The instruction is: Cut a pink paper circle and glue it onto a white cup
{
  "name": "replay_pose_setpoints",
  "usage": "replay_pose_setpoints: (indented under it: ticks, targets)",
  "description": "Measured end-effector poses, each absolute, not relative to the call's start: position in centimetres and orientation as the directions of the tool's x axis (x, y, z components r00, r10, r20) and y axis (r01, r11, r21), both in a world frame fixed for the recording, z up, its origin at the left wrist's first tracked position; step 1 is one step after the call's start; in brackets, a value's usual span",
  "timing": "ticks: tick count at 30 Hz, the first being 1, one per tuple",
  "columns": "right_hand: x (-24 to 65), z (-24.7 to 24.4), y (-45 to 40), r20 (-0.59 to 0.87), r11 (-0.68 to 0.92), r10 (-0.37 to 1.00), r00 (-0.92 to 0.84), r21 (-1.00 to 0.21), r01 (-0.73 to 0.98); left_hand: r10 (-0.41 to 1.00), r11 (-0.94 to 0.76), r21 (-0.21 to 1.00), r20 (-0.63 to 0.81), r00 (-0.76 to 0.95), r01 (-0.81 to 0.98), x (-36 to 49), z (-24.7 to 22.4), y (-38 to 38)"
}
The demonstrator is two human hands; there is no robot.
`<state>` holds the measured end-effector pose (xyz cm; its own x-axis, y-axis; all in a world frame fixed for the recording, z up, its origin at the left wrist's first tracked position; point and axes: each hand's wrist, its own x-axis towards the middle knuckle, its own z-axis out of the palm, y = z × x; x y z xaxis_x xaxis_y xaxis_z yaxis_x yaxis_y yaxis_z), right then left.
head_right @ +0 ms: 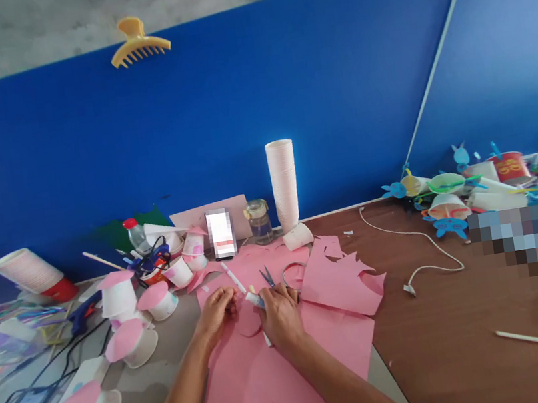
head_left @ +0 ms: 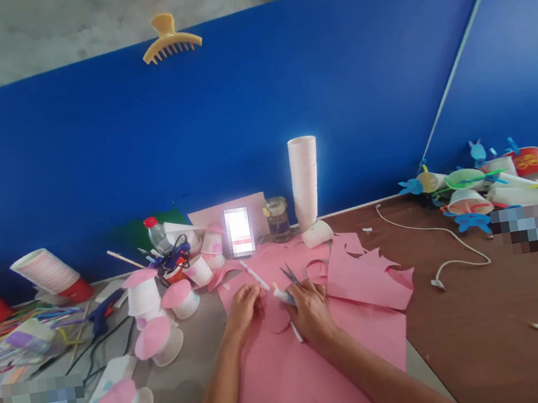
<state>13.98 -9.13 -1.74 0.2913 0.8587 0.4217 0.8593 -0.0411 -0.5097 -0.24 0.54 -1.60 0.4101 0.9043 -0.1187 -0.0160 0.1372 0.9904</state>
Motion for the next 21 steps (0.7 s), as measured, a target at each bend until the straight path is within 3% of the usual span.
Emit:
replay_pose_setpoints:
  ticks: [4,7,10,14,21]
  targets:
    - [14.3,-2.1,-8.5,0.395,0.01,0.831,0.391,-0.714,0.7,0.932,0.094,0.995,-0.073,0.354,-0.042,-0.5,-1.4,0.8]
    - [15.4,-2.1,-8.0,0.276,0.098,0.836,0.474,-0.925,0.366,0.954,0.095,0.99,-0.06,0.293,-0.106,-0.6,-0.9,0.8]
    - [16.6,-1.9,-7.6,0.225,0.167,0.844,0.487,-0.973,0.16,0.917,0.186,0.96,-0.093,0.388,-0.21,-0.3,-0.2,0.1]
    - [17.4,-1.3,-7.6,0.251,0.2,0.823,0.51,-0.968,0.154,0.775,0.297,0.912,-0.057,0.629,-0.283,0.2,0.5,-1.3]
    - [16.8,-1.3,-8.3,0.26,0.167,0.828,0.497,-0.96,0.224,0.708,0.32,0.936,-0.132,0.693,-0.149,0.4,0.1,-1.7]
